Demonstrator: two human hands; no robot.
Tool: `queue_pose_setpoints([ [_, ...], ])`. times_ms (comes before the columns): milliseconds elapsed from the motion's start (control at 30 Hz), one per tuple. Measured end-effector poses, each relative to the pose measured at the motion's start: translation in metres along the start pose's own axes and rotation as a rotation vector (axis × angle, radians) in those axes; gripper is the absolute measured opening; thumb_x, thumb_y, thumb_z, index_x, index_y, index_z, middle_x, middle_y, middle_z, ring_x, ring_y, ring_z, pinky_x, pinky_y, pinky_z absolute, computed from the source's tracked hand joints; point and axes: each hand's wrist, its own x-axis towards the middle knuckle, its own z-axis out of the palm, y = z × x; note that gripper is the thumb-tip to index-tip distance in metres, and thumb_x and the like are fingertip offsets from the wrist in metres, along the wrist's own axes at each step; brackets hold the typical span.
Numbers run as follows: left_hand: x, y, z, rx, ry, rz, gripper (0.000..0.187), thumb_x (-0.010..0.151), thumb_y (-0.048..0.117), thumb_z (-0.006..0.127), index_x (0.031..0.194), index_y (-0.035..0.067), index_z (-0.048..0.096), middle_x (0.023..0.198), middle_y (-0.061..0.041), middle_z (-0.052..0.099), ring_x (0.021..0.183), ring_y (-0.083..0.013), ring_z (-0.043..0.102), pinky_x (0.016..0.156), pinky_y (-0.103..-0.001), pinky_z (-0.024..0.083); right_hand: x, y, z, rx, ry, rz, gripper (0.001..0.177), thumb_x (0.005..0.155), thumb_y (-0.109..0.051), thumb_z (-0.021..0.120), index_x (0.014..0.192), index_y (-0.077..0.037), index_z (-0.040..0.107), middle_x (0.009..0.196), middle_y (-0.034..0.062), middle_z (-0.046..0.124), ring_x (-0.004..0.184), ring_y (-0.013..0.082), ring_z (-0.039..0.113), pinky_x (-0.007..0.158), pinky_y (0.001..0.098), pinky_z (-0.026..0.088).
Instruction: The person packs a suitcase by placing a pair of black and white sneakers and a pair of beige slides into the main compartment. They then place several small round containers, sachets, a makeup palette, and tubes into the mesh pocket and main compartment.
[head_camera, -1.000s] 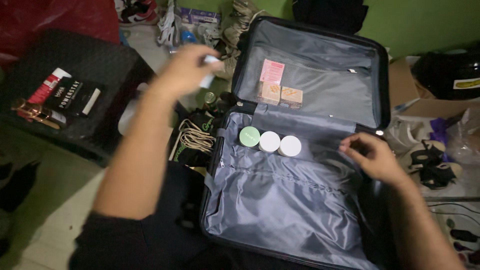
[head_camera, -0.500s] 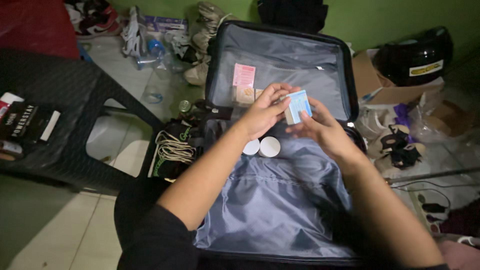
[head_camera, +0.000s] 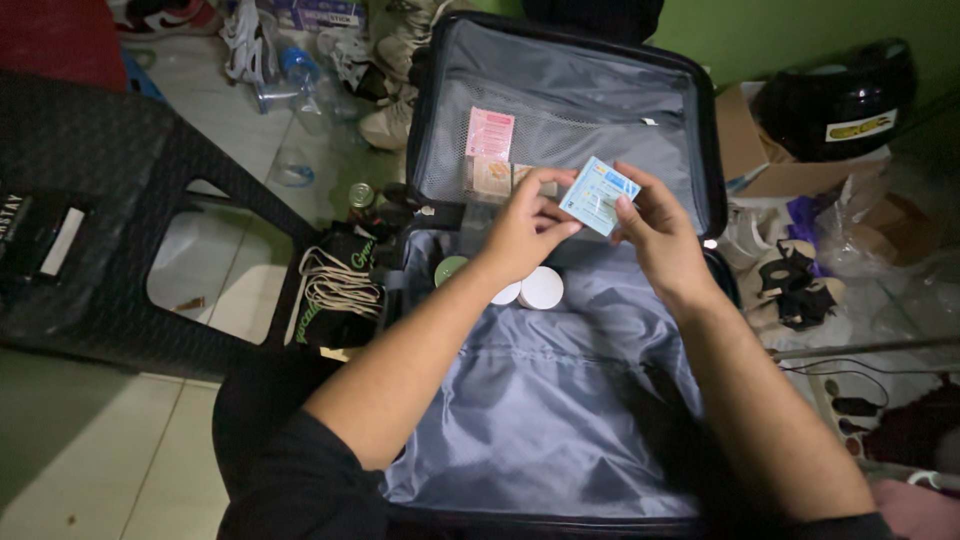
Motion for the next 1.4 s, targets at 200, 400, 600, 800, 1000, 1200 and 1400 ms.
queue_pose_setpoints([
  [200,-0.004,0.014,-0.005,0.264,0.071,0.147,0.065,0.082,-0.004,0.081,0.137,0.01,0.049,0.13,-0.006,0.06,0.094,-0.0143,0.069,0.082,-0.029,0.059,0.008,0.009,0.005,-0.032,-0.032,-0.068,0.039,0.109,-0.015,0.057,0.145,-0.003,0.05,0.115,0.0042,0.064,0.097,0.0103,0.06,0.08,0.0269,0.052],
  [400,-0.005,0.023,-0.007,0.354,0.094,0.187,0.067,0.08,-0.003,0.084,0.136,0.01,0.05,0.132,-0.005,0.059,0.093,-0.0146,0.066,0.08,-0.028,0.057,0.01,0.009,0.005,-0.003,-0.059,-0.018,0.039,0.108,-0.015,0.058,0.145,-0.004,0.05,0.113,0.0042,0.064,0.096,0.0102,0.06,0.079,0.0264,0.052],
  [600,0.021,0.026,-0.018,0.533,-0.028,0.178,0.061,0.076,0.018,0.091,0.126,0.009,0.056,0.122,-0.008,0.061,0.099,-0.0254,0.062,0.087,-0.038,0.053,0.02,0.009,-0.013,-0.006,-0.078,0.045,0.04,0.104,-0.014,0.064,0.14,-0.006,0.051,0.115,0.0045,0.064,0.093,0.0117,0.062,0.075,0.0266,0.052],
  [800,0.106,0.013,-0.065,0.948,0.071,0.237,0.037,0.088,0.023,0.08,0.122,0.014,0.068,0.127,-0.008,0.066,0.124,-0.0343,0.059,0.105,-0.045,0.046,0.045,0.021,-0.042,-0.02,0.018,0.023,0.042,0.099,-0.012,0.068,0.137,-0.01,0.05,0.122,0.0043,0.065,0.104,0.0141,0.065,0.08,0.0295,0.059],
  [1000,0.146,-0.013,-0.093,1.266,0.097,0.07,0.037,0.084,0.033,0.08,0.118,0.02,0.072,0.124,-0.006,0.065,0.122,-0.0327,0.052,0.101,-0.053,0.034,0.072,0.025,-0.062,-0.121,0.048,0.001,0.039,0.101,-0.008,0.07,0.136,-0.008,0.051,0.125,0.0071,0.064,0.11,0.0169,0.065,0.085,0.0327,0.06],
  [1200,0.144,-0.032,-0.106,1.341,0.116,0.241,0.039,0.078,0.036,0.084,0.112,0.019,0.077,0.113,-0.004,0.066,0.114,-0.0307,0.053,0.095,-0.048,0.036,0.124,0.03,-0.068,-0.172,0.006,-0.033,0.039,0.102,-0.002,0.069,0.135,-0.008,0.05,0.128,0.0105,0.065,0.11,0.018,0.068,0.091,0.0336,0.062],
  [1400,0.142,-0.037,-0.11,1.303,0.1,0.342,0.023,0.083,0.034,0.082,0.101,0.02,0.078,0.104,-0.002,0.067,0.11,-0.0305,0.055,0.092,-0.049,0.038,0.178,0.041,-0.058,-0.183,-0.161,-0.259,0.039,0.111,0.005,0.067,0.143,-0.005,0.048,0.142,0.012,0.061,0.127,0.0206,0.066,0.106,0.0348,0.059],
])
